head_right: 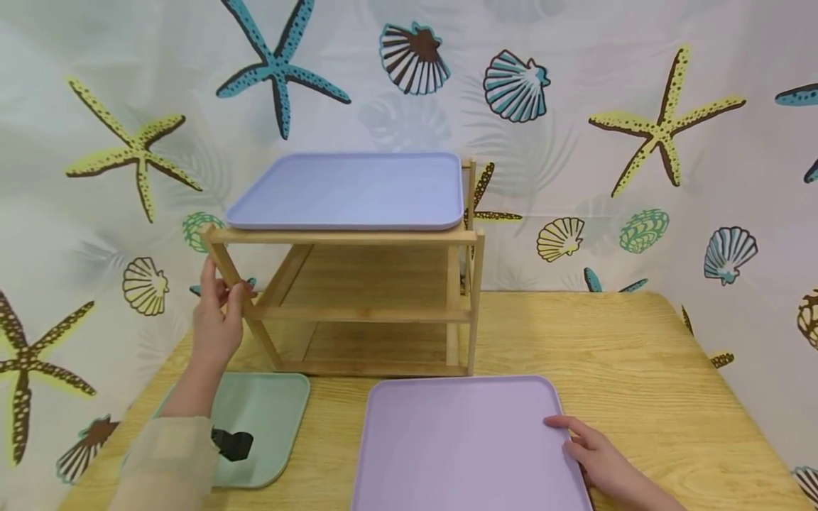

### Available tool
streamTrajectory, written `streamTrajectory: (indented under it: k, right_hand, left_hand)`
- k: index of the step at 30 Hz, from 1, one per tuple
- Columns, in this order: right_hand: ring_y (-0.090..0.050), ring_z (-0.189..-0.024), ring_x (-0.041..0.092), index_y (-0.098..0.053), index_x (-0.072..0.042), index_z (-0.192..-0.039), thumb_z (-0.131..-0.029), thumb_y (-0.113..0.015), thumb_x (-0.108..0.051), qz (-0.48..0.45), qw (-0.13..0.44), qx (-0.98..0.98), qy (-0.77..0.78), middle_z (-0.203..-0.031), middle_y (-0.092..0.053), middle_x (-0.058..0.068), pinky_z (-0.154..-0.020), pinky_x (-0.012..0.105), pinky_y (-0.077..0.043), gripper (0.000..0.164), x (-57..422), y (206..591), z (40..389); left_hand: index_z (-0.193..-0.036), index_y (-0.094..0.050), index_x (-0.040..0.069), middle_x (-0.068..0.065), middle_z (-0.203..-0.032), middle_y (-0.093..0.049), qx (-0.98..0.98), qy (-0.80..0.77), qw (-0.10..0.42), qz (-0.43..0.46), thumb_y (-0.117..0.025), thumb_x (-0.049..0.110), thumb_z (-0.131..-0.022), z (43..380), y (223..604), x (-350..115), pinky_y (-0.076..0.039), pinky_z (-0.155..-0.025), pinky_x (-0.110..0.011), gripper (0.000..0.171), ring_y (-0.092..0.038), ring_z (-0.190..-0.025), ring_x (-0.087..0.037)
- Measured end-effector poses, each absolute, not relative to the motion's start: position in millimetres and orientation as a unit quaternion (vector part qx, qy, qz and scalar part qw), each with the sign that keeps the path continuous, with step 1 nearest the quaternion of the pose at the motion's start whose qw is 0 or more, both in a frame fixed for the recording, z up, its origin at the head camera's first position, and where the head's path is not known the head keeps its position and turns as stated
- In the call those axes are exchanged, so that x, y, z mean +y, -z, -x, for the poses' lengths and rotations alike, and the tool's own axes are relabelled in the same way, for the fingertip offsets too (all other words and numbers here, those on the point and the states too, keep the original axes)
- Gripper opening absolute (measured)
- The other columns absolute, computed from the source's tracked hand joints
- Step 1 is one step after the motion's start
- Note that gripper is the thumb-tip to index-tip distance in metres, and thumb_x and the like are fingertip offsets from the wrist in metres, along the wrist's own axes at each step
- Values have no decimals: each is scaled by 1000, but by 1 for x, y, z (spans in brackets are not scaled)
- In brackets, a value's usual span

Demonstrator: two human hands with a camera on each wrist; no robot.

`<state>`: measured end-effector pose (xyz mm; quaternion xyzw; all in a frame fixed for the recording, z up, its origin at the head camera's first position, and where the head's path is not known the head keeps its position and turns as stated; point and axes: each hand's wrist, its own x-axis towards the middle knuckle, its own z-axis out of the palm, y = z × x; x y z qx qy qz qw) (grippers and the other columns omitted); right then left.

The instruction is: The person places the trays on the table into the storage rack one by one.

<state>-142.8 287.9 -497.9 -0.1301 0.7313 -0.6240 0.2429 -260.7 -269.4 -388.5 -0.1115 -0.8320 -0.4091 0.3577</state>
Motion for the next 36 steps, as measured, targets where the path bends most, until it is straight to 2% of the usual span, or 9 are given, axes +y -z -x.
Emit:
streamTrajectory:
  k: [2,6,9,17,20,25,29,33,36]
  right_hand:
    - [-65,-81,16,-54,-47,-125,-104,-43,-7,134,264,708,641,-111,-62,17,-65,31,-54,47,290,500,143]
    - [-63,-101,27,-47,-48,-135,-101,-54,-10,133,275,701,644,-129,-50,32,-78,43,-55,52,291,502,143]
    - [-63,-102,31,-43,-47,-140,-99,-57,-11,126,278,702,644,-134,-42,37,-79,45,-54,57,290,501,143]
    - [-67,-94,35,-45,-51,-137,-99,-54,-6,156,273,672,671,-129,-54,24,-78,46,-55,60,289,499,143]
    - [-66,-95,34,-44,-50,-138,-99,-55,-7,146,253,688,664,-135,-46,29,-78,45,-55,59,286,498,141]
    - [-61,-105,29,-37,-37,-148,-98,-59,-13,99,229,724,643,-145,-17,42,-81,42,-54,60,281,494,135]
    - [-56,-112,31,-34,-34,-151,-98,-60,-16,68,225,728,644,-149,-3,41,-83,42,-53,62,279,490,130]
    - [-57,-112,31,-38,-47,-145,-99,-59,-15,58,234,712,659,-149,-4,42,-84,44,-53,60,278,487,125]
    - [-61,-106,30,-43,-57,-134,-98,-59,-14,57,237,703,668,-144,-24,41,-82,44,-54,58,276,485,122]
  left_hand:
    - [-156,-15,13,-25,-99,-62,-831,408,360,114,-44,8,-104,261,389,-270,-47,-87,-52,60,-64,-94,-38]
    - [-156,-15,14,-26,-98,-62,-830,408,362,116,-44,7,-104,263,391,-270,-47,-87,-53,60,-64,-93,-38]
    - [-156,-15,13,-26,-98,-62,-831,406,363,115,-44,7,-104,263,391,-270,-47,-87,-54,60,-64,-93,-39]
    - [-154,-18,9,-27,-96,-63,-827,394,381,121,-45,4,-103,265,393,-272,-49,-80,-55,59,-64,-91,-42]
    - [-155,-17,10,-26,-96,-63,-828,395,379,121,-44,4,-103,265,393,-272,-48,-81,-56,59,-64,-92,-42]
    - [-155,-17,9,-26,-96,-63,-827,394,382,125,-45,4,-103,265,394,-272,-49,-79,-56,59,-64,-91,-42]
    - [-154,-18,9,-26,-96,-63,-826,386,389,129,-45,3,-103,266,394,-272,-49,-76,-52,59,-65,-90,-41]
    - [-155,-18,10,-25,-96,-64,-828,386,387,129,-46,4,-103,265,393,-272,-49,-75,-46,59,-66,-90,-38]
    - [-156,-17,13,-25,-98,-63,-831,391,377,121,-45,7,-103,264,391,-272,-48,-74,-41,60,-65,-91,-37]
